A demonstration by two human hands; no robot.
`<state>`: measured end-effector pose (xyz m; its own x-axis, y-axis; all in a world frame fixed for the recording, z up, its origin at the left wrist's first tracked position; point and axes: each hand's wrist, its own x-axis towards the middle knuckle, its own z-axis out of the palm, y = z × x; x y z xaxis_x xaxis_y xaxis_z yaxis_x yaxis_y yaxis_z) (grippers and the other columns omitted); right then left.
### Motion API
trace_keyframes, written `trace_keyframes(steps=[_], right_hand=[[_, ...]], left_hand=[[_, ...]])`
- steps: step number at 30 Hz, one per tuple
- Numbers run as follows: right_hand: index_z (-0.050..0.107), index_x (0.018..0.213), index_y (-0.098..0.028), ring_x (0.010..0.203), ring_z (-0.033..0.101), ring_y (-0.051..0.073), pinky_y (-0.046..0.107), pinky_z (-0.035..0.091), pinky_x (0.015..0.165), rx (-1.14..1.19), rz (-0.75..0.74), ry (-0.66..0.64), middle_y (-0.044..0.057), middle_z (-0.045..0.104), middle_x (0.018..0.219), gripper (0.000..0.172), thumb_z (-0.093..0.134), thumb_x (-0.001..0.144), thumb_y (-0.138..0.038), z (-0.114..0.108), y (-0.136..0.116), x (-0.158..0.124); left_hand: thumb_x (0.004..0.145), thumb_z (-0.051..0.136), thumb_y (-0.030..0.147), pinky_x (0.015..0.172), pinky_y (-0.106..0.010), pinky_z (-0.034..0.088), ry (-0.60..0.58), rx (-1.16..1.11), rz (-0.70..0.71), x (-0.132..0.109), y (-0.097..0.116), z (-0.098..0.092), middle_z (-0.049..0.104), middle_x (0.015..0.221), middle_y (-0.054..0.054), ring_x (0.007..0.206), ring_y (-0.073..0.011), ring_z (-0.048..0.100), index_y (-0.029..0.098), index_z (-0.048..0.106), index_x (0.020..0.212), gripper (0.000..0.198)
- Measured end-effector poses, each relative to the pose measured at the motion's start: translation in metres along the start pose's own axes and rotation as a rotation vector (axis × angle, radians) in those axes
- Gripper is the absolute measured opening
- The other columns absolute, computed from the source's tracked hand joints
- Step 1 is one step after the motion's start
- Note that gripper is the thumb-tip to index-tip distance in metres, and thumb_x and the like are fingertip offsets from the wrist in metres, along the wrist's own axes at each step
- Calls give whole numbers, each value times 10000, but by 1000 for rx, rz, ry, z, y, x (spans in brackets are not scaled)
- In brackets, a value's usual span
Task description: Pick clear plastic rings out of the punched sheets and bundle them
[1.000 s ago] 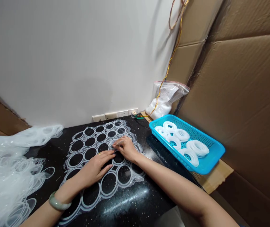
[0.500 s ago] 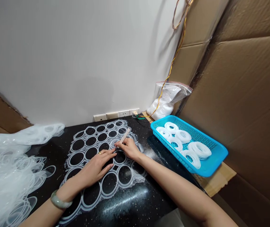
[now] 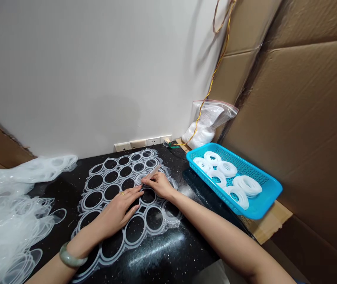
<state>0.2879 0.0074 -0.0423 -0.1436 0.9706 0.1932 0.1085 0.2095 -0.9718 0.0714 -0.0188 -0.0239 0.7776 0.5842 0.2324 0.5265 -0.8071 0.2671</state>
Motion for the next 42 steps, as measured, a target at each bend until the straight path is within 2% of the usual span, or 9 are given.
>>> trace_keyframes(steps=[10,22,27,34,39,42], right_hand=[[753,808,-164,904,697,268,373,523,841,-37,14,27,88,759,915,395,699,739,-549,0,-3,0],[750,797,-164,892,693,260,365,521,838,-36,6,19,85,756,908,381,698,743,-537,0,-2,0],[742,812,-160,859,687,242,344,519,803,-41,-30,20,82,747,902,349,688,772,-503,2,-4,-2],[739,786,-176,851,669,221,331,507,803,-170,-122,8,74,741,871,350,634,832,-506,3,-10,-4],[744,798,-160,836,675,221,326,516,783,-64,-58,35,82,743,882,379,668,786,-531,4,-5,-2],[744,781,-160,850,673,220,327,512,797,-103,-77,20,83,743,883,376,660,795,-526,5,-6,-2]], left_hand=[[936,525,227,1065,-474,437,-9,-11,16,2,4,-5,553,1386,-101,1274,-251,514,196,573,1292,361],[938,512,220,1044,-485,449,8,11,28,3,5,-4,561,1370,-116,1252,-269,529,187,576,1286,355],[937,517,224,1046,-473,449,11,0,32,2,4,-5,562,1368,-109,1252,-263,526,191,570,1294,362],[941,515,233,1037,-471,456,12,2,41,2,3,-3,570,1359,-108,1246,-266,529,192,571,1295,361],[940,519,240,1037,-468,454,4,0,30,3,6,-6,570,1361,-109,1243,-270,530,185,577,1293,362],[941,518,248,1030,-470,458,15,-18,35,3,6,-6,576,1355,-107,1237,-269,537,194,582,1289,357]])
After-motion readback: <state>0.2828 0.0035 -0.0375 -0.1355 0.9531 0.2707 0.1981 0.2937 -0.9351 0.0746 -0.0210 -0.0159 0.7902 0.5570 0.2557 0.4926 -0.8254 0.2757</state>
